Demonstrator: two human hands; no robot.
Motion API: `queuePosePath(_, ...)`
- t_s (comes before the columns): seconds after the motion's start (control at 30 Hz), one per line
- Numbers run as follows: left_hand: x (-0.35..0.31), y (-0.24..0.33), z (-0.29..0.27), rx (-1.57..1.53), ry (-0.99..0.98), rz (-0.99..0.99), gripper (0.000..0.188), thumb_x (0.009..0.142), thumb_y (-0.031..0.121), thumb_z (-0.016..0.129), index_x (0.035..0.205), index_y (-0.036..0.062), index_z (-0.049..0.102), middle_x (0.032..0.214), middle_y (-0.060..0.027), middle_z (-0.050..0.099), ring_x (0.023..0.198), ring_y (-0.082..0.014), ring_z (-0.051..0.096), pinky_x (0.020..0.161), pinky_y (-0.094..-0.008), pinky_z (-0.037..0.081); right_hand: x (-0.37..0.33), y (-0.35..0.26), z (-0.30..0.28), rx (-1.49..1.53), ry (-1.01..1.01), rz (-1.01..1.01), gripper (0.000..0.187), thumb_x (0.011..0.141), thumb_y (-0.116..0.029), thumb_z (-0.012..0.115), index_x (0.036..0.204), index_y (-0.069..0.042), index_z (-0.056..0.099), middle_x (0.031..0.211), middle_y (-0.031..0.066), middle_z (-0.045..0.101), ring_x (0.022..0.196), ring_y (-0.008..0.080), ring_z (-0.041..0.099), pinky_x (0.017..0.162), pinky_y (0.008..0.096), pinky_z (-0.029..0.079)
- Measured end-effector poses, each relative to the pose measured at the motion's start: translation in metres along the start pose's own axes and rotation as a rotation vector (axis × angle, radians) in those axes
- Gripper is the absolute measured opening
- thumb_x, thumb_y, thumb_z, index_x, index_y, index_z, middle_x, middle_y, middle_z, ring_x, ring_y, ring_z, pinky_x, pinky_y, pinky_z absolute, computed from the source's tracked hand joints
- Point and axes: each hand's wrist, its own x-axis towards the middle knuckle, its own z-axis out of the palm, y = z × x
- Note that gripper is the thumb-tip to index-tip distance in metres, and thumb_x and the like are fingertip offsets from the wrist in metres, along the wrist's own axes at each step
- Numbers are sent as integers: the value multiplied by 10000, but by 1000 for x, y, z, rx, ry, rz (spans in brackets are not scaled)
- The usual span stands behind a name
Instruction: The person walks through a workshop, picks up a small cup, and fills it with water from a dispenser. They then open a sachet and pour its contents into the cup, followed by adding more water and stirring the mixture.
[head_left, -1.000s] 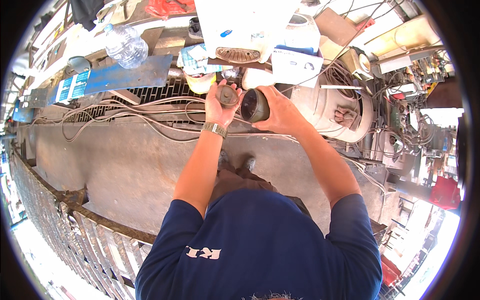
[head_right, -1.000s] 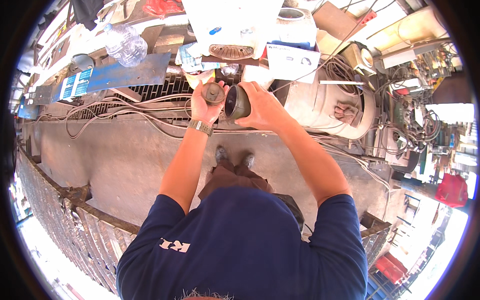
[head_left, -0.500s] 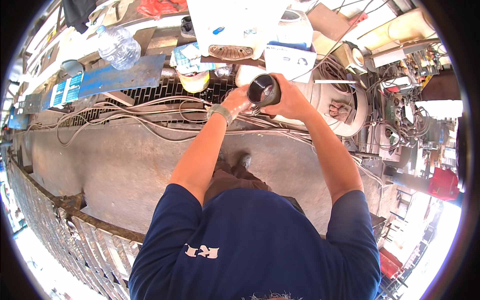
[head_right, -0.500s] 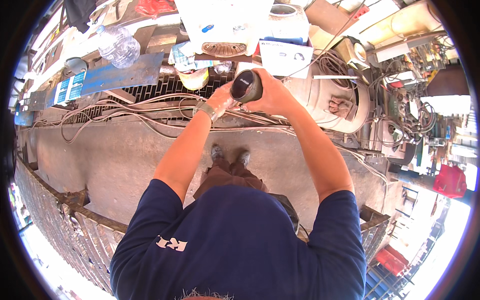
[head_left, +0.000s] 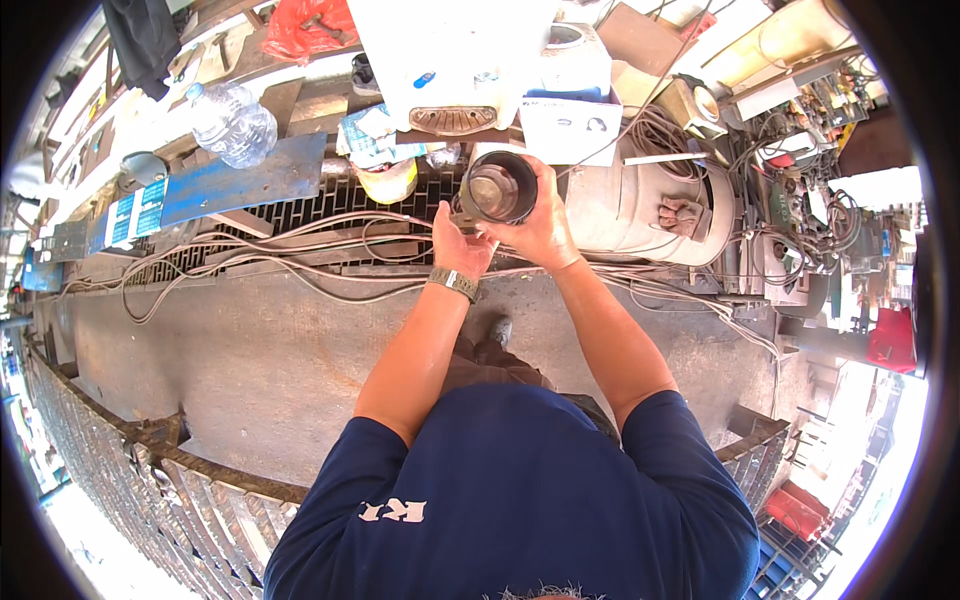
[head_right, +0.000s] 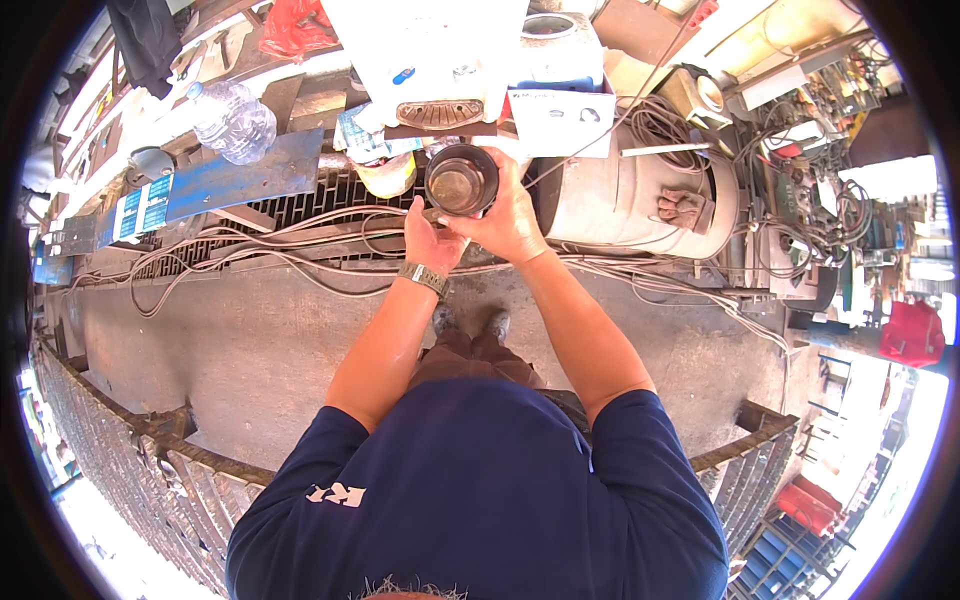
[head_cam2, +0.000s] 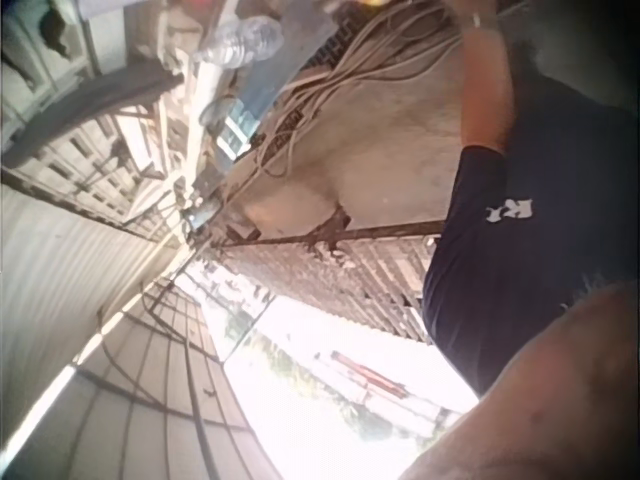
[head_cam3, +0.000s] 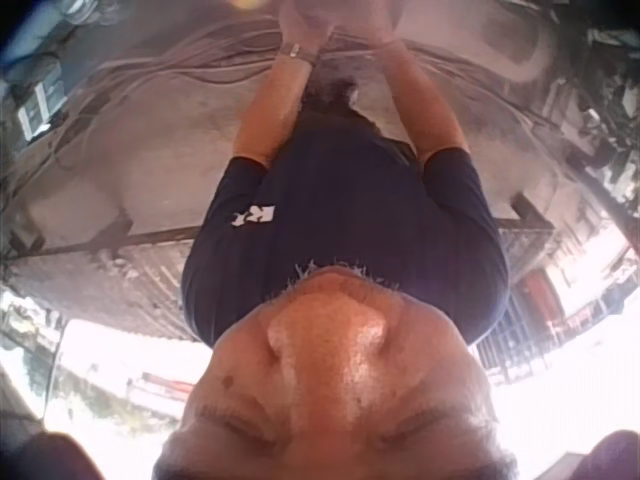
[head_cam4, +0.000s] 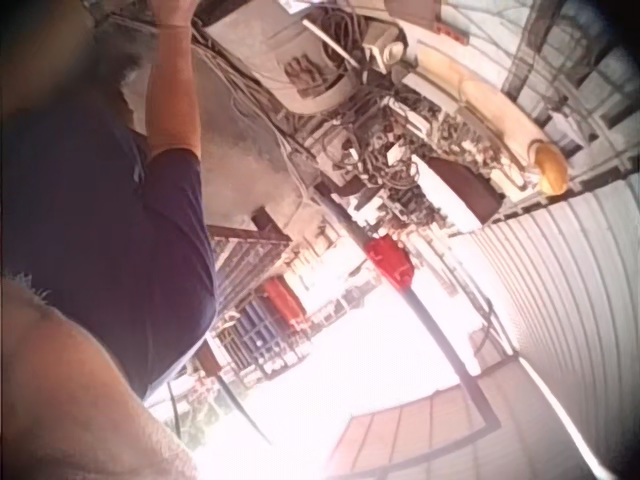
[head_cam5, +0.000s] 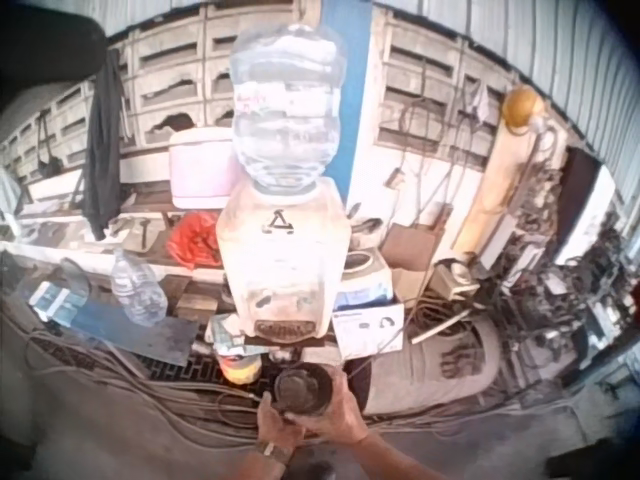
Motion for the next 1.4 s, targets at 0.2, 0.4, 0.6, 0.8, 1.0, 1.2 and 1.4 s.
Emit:
queuePosePath(0.2, -3, 47, 9, 70, -178, 167, 614, 1090, 515, 434, 1387, -10, 549, 1356, -213, 643, 1217, -371, 663, 1068, -541, 543, -4, -16, 47, -56, 135, -125, 1128, 625, -259, 1020, 1501, -38, 345, 1424, 181, 539, 1308, 322, 601, 1093, 440, 518)
queuePosePath(0.4, -16, 67, 30, 51, -276, 320, 473, 1076, 402, 506, 1279, -13, 609, 1224, -206, 704, 1096, -353, 716, 981, -509, 600, 4, -23, 71, 38, 135, -123, 1105, 644, -255, 1008, 1507, -41, 352, 1465, 182, 531, 1323, 336, 597, 1110, 446, 504)
queuePosePath(0.6, -4, 98, 23, 125, -237, 353, 367, 1056, 308, 467, 1098, 8, 674, 1076, -153, 744, 969, -327, 730, 885, -483, 615, 9, -12, 77, 224, -27, -143, 1175, 669, -358, 1001, 1563, -21, 317, 1514, 187, 489, 1394, 325, 535, 1139, 435, 475)
queuePosePath(0.8, -27, 120, 42, 353, -119, 911, 338, 1012, 126, 599, 1315, -22, 570, 1158, -118, 650, 943, -244, 703, 867, -408, 593, 17, -24, 106, 1417, -3, 735, 691, 1126, -602, 246, 1490, -64, 480, 1451, 108, 593, 1365, 292, 549, 1157, 513, 426)
queuePosePath(1.0, -51, 123, 69, 1286, -345, 1682, 732, 849, -77, 642, 1544, 3, 426, 1306, -190, 480, 968, -249, 675, 895, -385, 562, 51, -11, 154, 2078, -329, 707, 573, 1101, -502, 403, 1457, -81, 557, 1432, 143, 629, 1304, 302, 617, 1168, 477, 445)
queuePosePath(1.2, -48, 122, 86, 1155, -285, 1716, 712, 895, -58, 629, 1560, -5, 380, 1355, -186, 462, 980, -253, 671, 896, -396, 571, 73, 3, 194, 1790, -281, 574, 403, 1057, -378, 593, 1379, -136, 595, 1219, 59, 713, 1092, 169, 687, 863, 304, 581)
queuePosePath(1.4, -17, 134, 80, 253, 72, 1029, 502, 1002, 153, 593, 1459, -1, 452, 1342, -172, 591, 1075, -306, 665, 923, -465, 597, 42, 24, 148, 972, -266, 174, 937, 860, -12, 840, 1613, -98, 287, 1458, 93, 533, 1318, 191, 550, 1080, 387, 496)
